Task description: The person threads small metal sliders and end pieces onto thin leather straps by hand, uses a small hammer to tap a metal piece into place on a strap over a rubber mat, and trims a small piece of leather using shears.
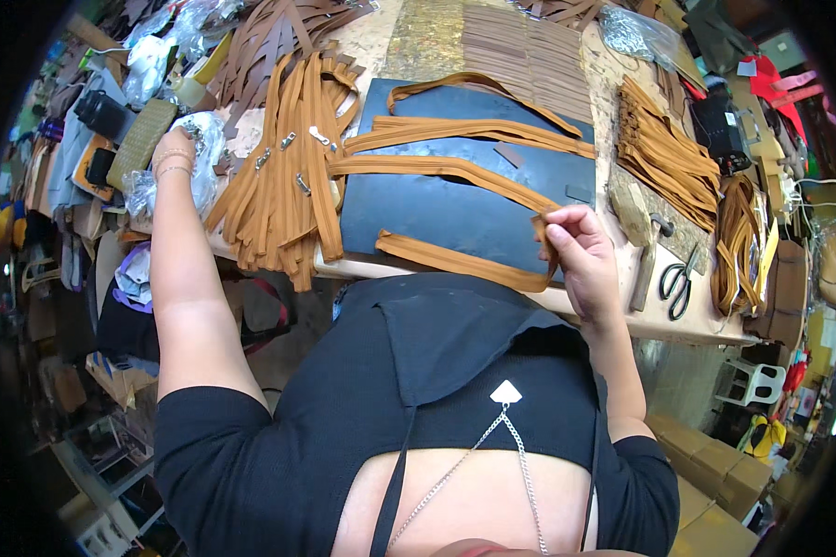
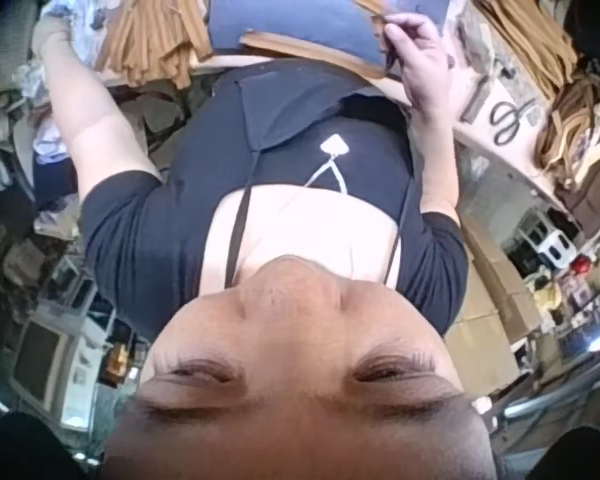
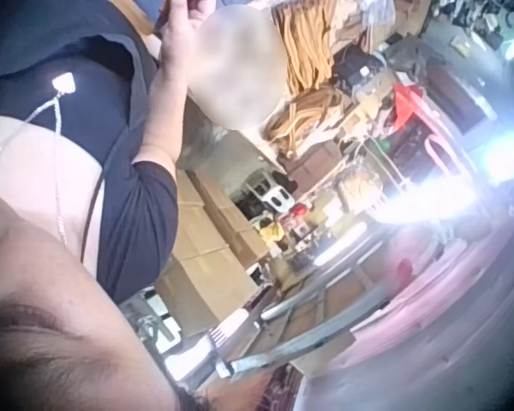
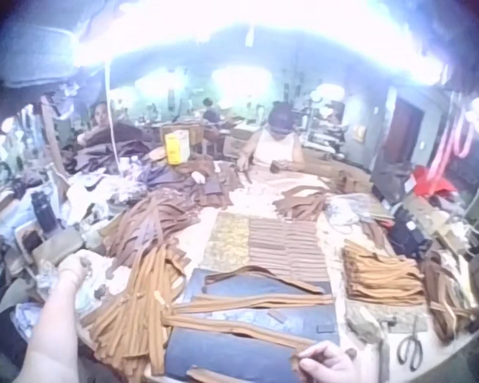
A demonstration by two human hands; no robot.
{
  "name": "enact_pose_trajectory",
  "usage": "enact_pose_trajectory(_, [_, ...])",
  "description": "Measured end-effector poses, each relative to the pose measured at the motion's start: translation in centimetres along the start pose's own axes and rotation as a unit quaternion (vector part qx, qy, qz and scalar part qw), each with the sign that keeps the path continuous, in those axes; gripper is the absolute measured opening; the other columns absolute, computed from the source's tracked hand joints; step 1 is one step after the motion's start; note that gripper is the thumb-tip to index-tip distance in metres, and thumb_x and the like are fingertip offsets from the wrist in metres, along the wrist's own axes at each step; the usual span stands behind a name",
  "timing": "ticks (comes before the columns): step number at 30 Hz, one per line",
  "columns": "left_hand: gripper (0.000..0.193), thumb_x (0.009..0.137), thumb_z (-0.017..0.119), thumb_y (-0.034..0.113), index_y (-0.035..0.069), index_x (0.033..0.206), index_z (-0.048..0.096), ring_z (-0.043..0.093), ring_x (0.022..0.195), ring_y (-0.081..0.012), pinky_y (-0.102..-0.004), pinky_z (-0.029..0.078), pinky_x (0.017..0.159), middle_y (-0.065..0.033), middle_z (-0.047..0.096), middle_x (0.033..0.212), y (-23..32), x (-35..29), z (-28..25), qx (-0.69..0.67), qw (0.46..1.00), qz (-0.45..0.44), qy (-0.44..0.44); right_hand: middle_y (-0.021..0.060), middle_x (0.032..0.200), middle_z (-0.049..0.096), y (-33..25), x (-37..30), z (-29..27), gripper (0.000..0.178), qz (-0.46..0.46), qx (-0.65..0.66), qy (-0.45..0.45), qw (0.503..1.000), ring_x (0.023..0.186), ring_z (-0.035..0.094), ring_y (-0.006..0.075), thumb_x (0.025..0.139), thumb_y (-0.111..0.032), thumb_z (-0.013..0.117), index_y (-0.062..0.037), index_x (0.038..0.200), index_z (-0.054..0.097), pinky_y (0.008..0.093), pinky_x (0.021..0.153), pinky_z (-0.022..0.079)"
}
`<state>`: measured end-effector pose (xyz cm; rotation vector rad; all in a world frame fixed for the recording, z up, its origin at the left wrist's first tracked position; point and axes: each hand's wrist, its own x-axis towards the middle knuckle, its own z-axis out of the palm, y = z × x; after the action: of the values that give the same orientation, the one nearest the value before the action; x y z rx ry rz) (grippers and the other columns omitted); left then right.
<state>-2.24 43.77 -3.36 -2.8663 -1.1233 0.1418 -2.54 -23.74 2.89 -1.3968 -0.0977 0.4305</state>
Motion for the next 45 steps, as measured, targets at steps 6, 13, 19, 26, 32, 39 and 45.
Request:
enact_pose_trajectory(6, [0.036, 0.092, 0.064, 0.031, 0.015, 0.123, 0.069, 0.064, 0.115, -0.0372, -0.0469, 0.051, 0.098, -0.0185, 0.067, 0.124, 0.7, -0.3, -0.3, 0.037, 0.997, -0.062, 0.036, 0.0012, 0.09, 0.064, 0.3, 0.0, 0.4, 0.01, 0.008, -0.061, -0.061, 0.996, 0.078, 0.057, 0.0061, 0.098, -0.008, 0.064, -0.0052, 0.108, 0.061, 0.0198, 0.067, 0.045])
enact_pose_trajectory(13, [0.04, 0.092, 0.066, 0.034, 0.017, 0.128, 0.065, 0.065, 0.114, -0.036, -0.0476, 0.05, 0.097, -0.0176, 0.068, 0.122, 0.7, -0.7, 1.4, 0.01, 0.996, -0.052, 0.067, -0.0005, 0.089, 0.062, 0.3, 0.0, 1.0, 0.009, 0.045, -0.051, -0.074, 0.995, 0.076, 0.055, 0.0051, 0.098, -0.007, 0.064, -0.0045, 0.106, 0.061, 0.0196, 0.067, 0.044])
enact_pose_trajectory(19, [0.033, 0.088, 0.073, 0.033, 0.008, 0.108, 0.075, 0.069, 0.104, -0.0363, -0.0436, 0.052, 0.091, -0.0201, 0.072, 0.109, -2.1, 2.4, 1.6, -0.087, 0.994, -0.019, 0.056, -0.0014, 0.088, 0.061, 0.8, 0.0, 1.1, 0.008, 0.042, -0.053, -0.081, 0.994, 0.074, 0.053, 0.0046, 0.098, -0.007, 0.063, -0.0045, 0.106, 0.061, 0.02, 0.064, 0.042])
enact_pose_trajectory(26, [0.032, 0.089, 0.073, 0.034, 0.012, 0.111, 0.076, 0.072, 0.096, -0.0305, -0.0426, 0.054, 0.086, -0.018, 0.074, 0.103, -5.0, 2.8, -0.1, -0.091, 0.99, -0.027, 0.106, -0.0022, 0.089, 0.06, 1.3, 0.3, 0.5, 0.008, 0.05, -0.052, -0.076, 0.994, 0.074, 0.052, 0.0042, 0.098, -0.008, 0.064, -0.005, 0.106, 0.061, 0.02, 0.065, 0.042])
enact_pose_trajectory(32, [0.027, 0.093, 0.071, 0.025, 0.006, 0.113, 0.075, 0.06, 0.071, -0.0054, -0.024, 0.051, 0.064, 0.0007, 0.07, 0.085, 2.9, -2.0, -4.0, -0.397, 0.917, 0.026, 0.037, -0.0007, 0.094, 0.061, 1.3, 0.7, 0.9, 0.008, 0.06, -0.03, -0.076, 0.995, 0.078, 0.054, 0.0049, 0.099, -0.007, 0.063, -0.0048, 0.106, 0.061, 0.0209, 0.068, 0.045])
enact_pose_trajectory(39, [0.022, 0.095, 0.07, 0.02, 0.003, 0.109, 0.073, 0.064, 0.082, -0.0085, -0.0262, 0.053, 0.074, -0.0017, 0.072, 0.095, 22.1, -20.7, -5.5, -0.473, 0.809, 0.281, -0.207, 0.0021, 0.107, 0.064, 2.3, 1.5, -0.5, 0.007, 0.04, -0.03, -0.08, 0.996, 0.083, 0.055, 0.006, 0.099, -0.006, 0.061, -0.004, 0.106, 0.062, 0.0225, 0.073, 0.047])
enact_pose_trajectory(45, [0.024, 0.095, 0.066, 0.021, 0.003, 0.111, 0.073, 0.067, 0.095, -0.03, -0.0355, 0.052, 0.088, -0.0139, 0.071, 0.101, 28.1, -26.1, -3.3, -0.32, 0.803, 0.469, -0.18, 0.0019, 0.108, 0.065, 3.1, 1.5, -1.3, 0.009, 0.02, -0.063, -0.049, 0.997, 0.085, 0.056, 0.007, 0.099, -0.004, 0.059, -0.0037, 0.106, 0.064, 0.0235, 0.077, 0.049])
